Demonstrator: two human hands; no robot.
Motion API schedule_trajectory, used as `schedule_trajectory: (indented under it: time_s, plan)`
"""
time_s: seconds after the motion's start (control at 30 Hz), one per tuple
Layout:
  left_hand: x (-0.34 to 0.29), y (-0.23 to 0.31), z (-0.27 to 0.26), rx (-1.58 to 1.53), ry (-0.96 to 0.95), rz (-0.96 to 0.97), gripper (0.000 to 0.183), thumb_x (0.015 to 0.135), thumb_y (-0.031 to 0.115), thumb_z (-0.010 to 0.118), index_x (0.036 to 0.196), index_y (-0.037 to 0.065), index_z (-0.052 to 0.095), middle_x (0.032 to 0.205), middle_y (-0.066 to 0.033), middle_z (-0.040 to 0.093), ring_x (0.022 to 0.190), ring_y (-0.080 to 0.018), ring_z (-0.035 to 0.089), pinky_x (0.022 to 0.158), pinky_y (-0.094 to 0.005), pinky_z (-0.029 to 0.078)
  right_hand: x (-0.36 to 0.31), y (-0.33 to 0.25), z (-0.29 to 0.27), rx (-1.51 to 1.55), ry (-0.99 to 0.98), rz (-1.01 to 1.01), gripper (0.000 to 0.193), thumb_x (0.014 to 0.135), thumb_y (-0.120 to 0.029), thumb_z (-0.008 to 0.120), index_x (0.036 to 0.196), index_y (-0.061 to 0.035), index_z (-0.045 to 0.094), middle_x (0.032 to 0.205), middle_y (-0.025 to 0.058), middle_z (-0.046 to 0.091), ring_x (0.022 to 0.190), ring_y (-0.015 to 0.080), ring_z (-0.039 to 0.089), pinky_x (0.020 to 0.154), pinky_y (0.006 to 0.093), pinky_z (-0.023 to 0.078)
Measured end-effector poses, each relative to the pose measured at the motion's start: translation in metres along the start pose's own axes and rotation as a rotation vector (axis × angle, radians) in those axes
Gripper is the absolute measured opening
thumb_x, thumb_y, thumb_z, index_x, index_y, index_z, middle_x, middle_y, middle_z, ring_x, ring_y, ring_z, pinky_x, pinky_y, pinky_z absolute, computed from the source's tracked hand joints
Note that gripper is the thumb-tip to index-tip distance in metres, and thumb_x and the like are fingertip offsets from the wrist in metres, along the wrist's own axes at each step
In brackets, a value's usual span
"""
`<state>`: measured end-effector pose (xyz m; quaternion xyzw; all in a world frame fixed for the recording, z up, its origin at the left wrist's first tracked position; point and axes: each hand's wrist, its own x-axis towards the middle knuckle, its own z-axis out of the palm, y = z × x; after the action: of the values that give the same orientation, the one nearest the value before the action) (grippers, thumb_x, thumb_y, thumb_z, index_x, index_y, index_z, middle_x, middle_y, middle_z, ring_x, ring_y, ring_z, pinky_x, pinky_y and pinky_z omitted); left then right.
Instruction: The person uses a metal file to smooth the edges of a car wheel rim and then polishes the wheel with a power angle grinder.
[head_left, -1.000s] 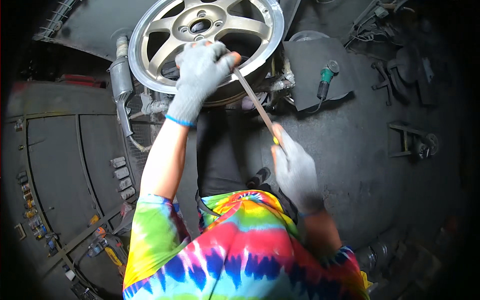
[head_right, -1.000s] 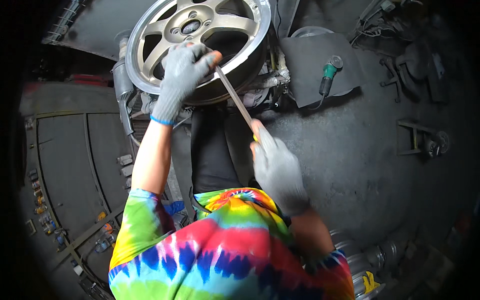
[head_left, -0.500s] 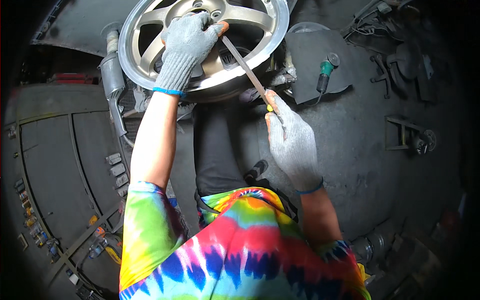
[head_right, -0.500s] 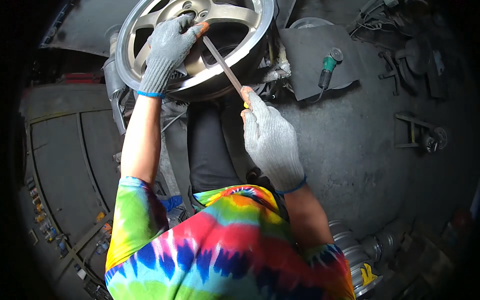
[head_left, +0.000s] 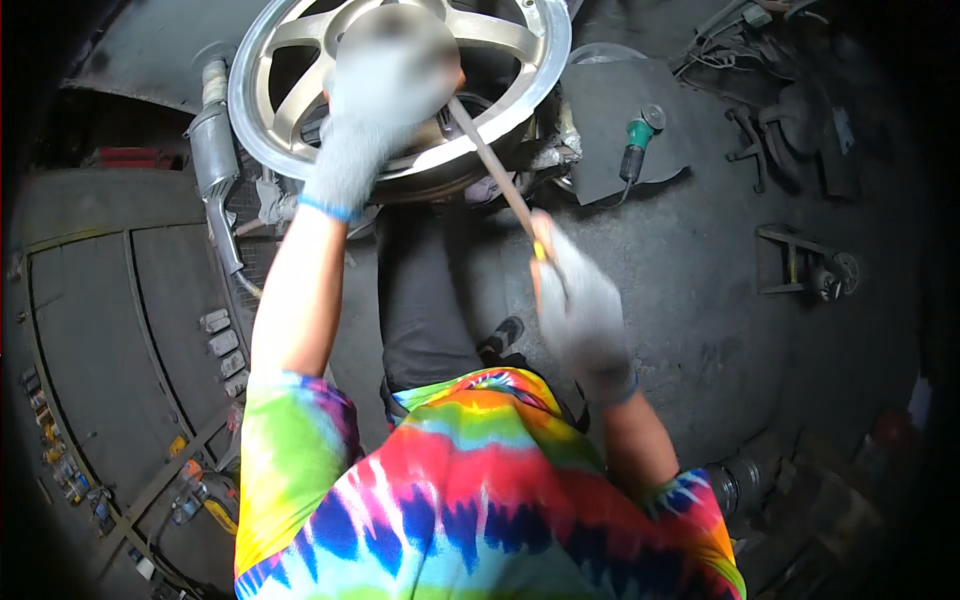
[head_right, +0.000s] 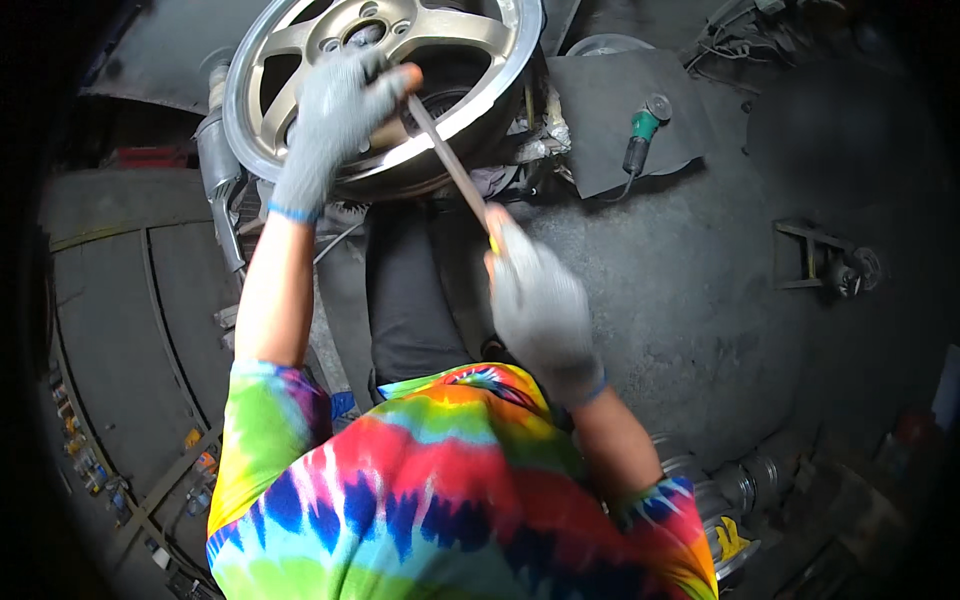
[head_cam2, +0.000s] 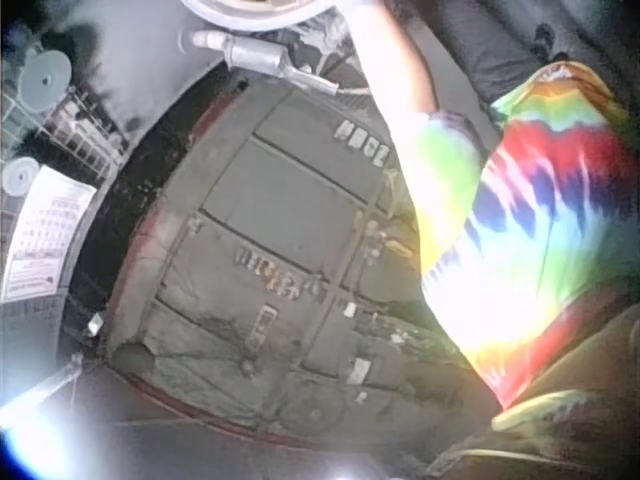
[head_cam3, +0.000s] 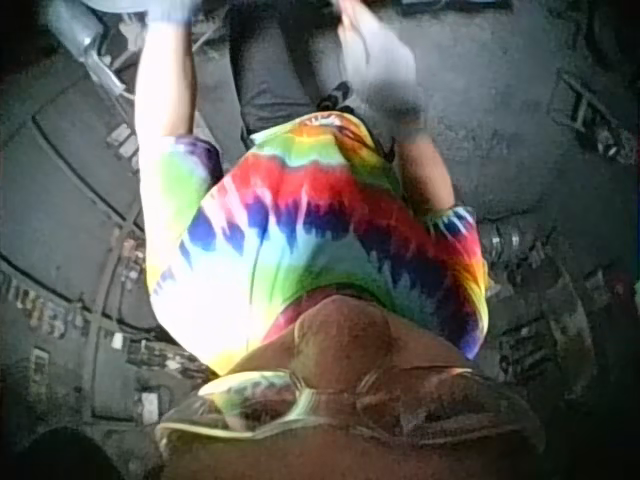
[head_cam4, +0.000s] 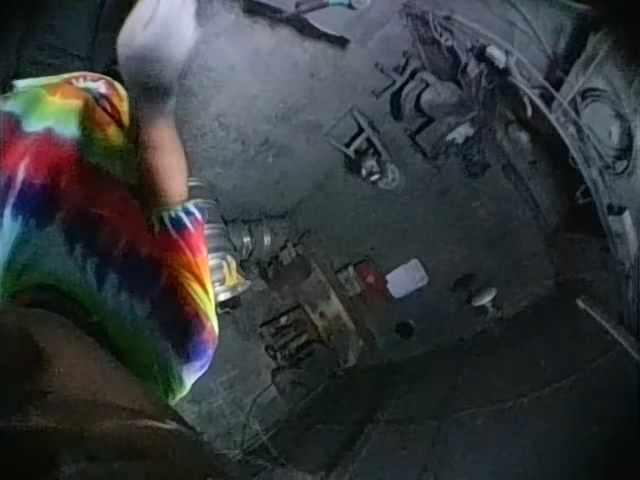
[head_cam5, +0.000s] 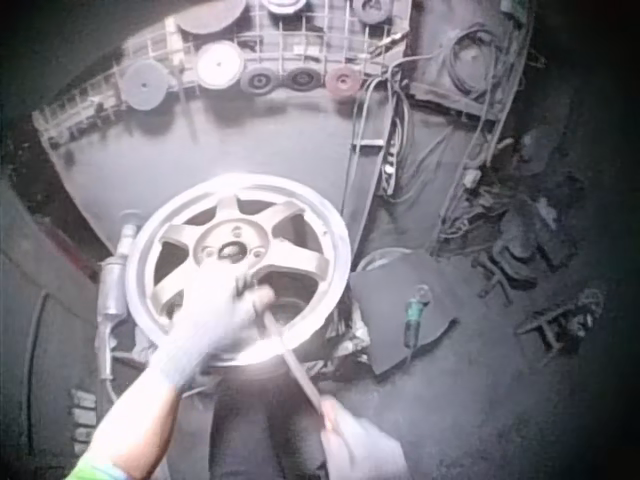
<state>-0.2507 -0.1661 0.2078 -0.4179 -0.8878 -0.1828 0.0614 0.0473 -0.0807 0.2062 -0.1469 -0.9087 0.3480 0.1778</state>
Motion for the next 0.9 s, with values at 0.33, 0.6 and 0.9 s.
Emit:
schedule_trajectory:
  time_s: [0.33, 0.6, 0.9]
  plan:
    - [0.002, -0.003, 0.005, -0.092, 0.136, 0.040, 0.048, 0.085, 0.052, 0.072, 0.074, 0.006, 0.070, 0.069, -0.0167, 0.065, 0.071, -0.0343, 0.066, 0.064, -0.0467, 0.048, 0.005, -0.001, 0.000, 0.052, 0.003, 0.062, 0.037, 0.096, -0.006, 0.063, 0.132, -0.0003, 0.061, 0.121, 0.0204, 0.069, 0.090, 0.0339, 0.071, 0.078, 0.0379, 0.059]
    - [0.001, -0.007, -0.004, -0.056, 0.067, -0.002, 0.050, 0.087, 0.056, 0.071, 0.083, 0.007, 0.072, 0.075, -0.0143, 0.066, 0.075, -0.0314, 0.068, 0.066, -0.0423, 0.050, 0.007, -0.009, -0.002, 0.110, -0.025, 0.147, 0.038, 0.097, -0.006, 0.062, 0.134, -0.0026, 0.062, 0.127, 0.0213, 0.067, 0.099, 0.0345, 0.071, 0.086, 0.0385, 0.058]
    - [-0.013, 0.014, -0.007, -0.127, 0.019, -0.002, 0.052, 0.085, 0.058, 0.072, 0.080, 0.007, 0.070, 0.073, -0.0110, 0.067, 0.070, -0.0300, 0.066, 0.066, -0.0422, 0.051, -0.014, -0.011, -0.012, 0.023, -0.019, 0.186, 0.035, 0.096, -0.006, 0.062, 0.131, -0.0027, 0.065, 0.123, 0.0207, 0.069, 0.103, 0.0348, 0.070, 0.087, 0.0364, 0.056]
